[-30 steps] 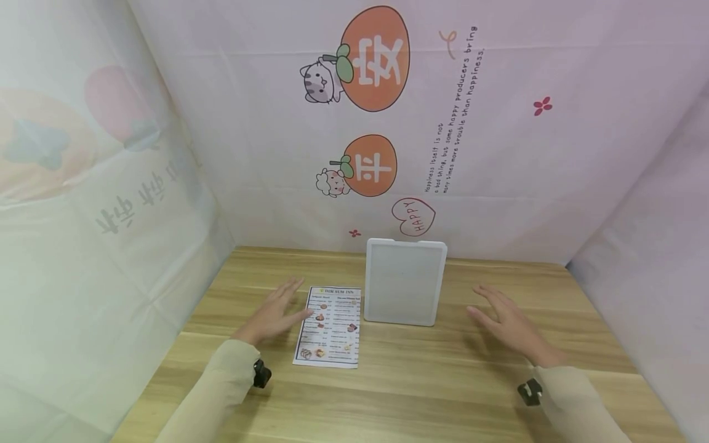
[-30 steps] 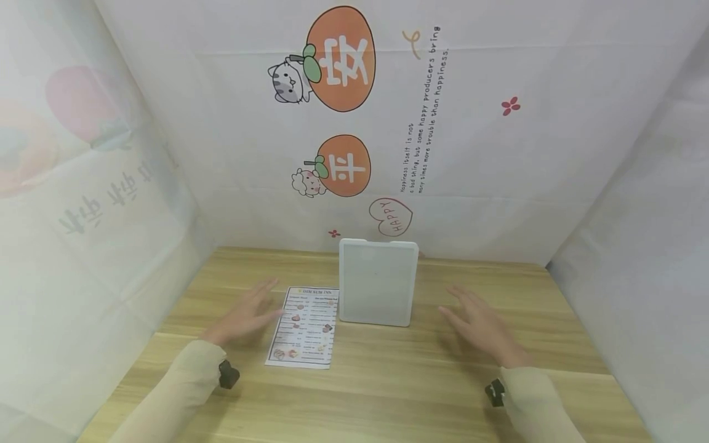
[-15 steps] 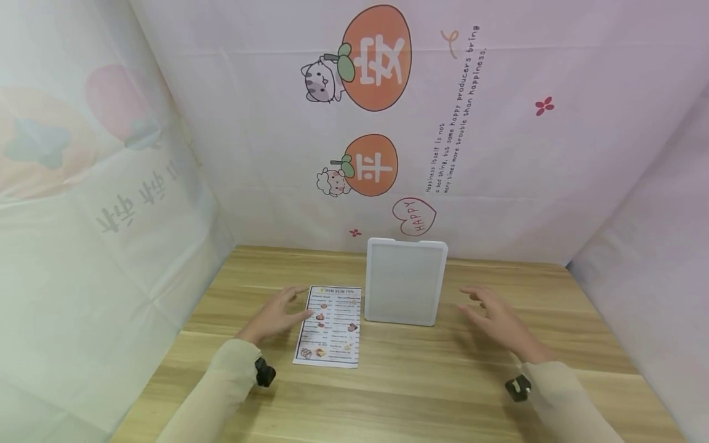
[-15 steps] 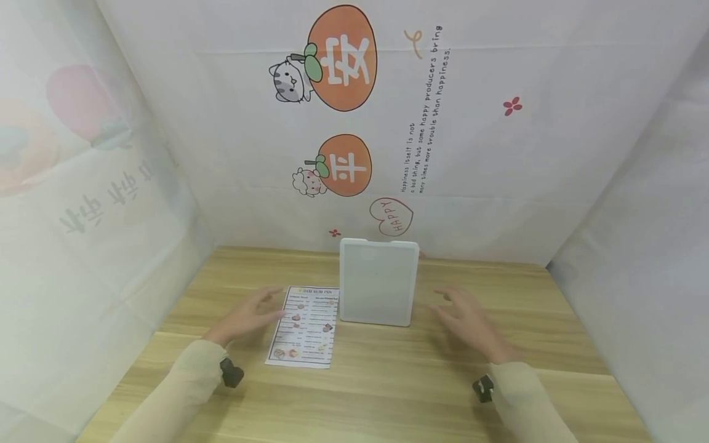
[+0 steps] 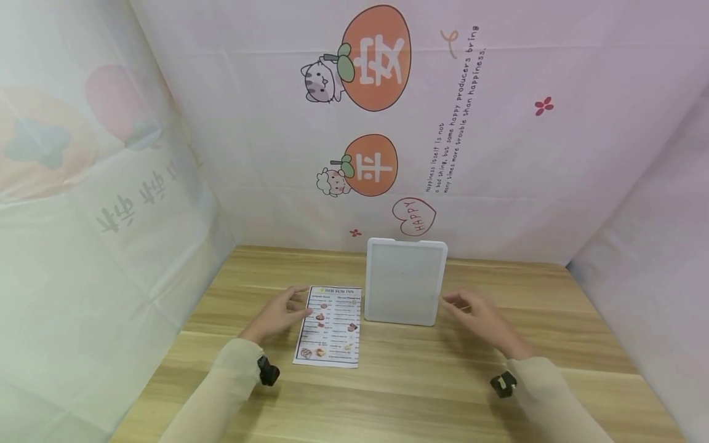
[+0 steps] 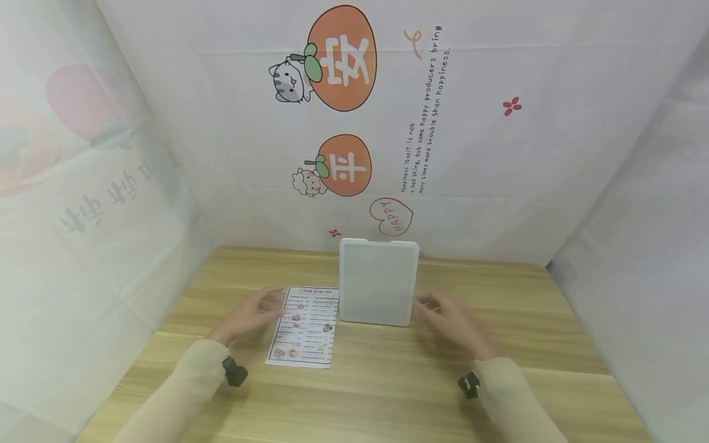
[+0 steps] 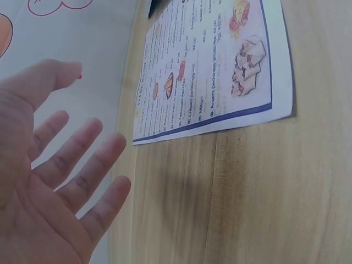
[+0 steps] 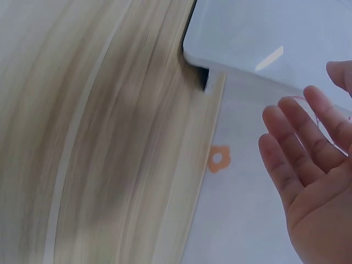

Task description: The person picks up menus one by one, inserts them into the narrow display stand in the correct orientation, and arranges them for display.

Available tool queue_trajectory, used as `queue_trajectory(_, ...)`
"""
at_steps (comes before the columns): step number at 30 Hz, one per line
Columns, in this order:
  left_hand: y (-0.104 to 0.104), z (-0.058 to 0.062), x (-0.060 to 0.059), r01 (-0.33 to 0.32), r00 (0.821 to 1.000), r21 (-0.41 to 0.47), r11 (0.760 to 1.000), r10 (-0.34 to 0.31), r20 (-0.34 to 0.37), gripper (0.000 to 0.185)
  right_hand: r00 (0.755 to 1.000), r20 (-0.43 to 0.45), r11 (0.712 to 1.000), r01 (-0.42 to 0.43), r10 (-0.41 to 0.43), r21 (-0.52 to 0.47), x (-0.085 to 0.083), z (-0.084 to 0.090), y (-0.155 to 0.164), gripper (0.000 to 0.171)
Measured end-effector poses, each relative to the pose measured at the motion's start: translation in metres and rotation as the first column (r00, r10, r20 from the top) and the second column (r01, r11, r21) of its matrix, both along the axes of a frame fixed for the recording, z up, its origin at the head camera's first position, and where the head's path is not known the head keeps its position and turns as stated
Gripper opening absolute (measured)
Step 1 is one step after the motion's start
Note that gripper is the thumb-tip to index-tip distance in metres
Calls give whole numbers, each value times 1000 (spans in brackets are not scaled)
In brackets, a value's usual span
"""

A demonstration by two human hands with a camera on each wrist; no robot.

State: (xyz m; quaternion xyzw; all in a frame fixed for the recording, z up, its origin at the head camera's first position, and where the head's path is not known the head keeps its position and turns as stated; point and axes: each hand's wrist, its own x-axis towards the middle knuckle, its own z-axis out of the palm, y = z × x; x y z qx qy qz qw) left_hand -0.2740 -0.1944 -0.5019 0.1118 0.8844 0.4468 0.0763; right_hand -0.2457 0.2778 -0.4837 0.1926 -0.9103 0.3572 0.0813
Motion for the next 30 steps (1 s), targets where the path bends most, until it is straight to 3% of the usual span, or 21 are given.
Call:
queue_trajectory(10, 6, 0, 2, -66, 998, 18, 998, 66, -1, 41, 995, 86, 999, -45, 45, 2, -2, -3, -30, 29)
queue_trajectory(17, 0, -12, -6, -68, 998, 17, 998, 68, 19, 34, 988, 110, 994, -105, 105, -5, -4, -7, -58, 23)
queue_trajectory(23, -4, -18, -11, -108, 988, 41, 993, 103, 117, 32, 967, 183, 983, -169, 179, -72, -5, -8, -81, 25)
queue_trajectory(30, -3, -17, -9, -157, 967, 50, 986, 144, 209, 32, 953, 242, 983, -172, 183, -65, -7, -15, -100, 26)
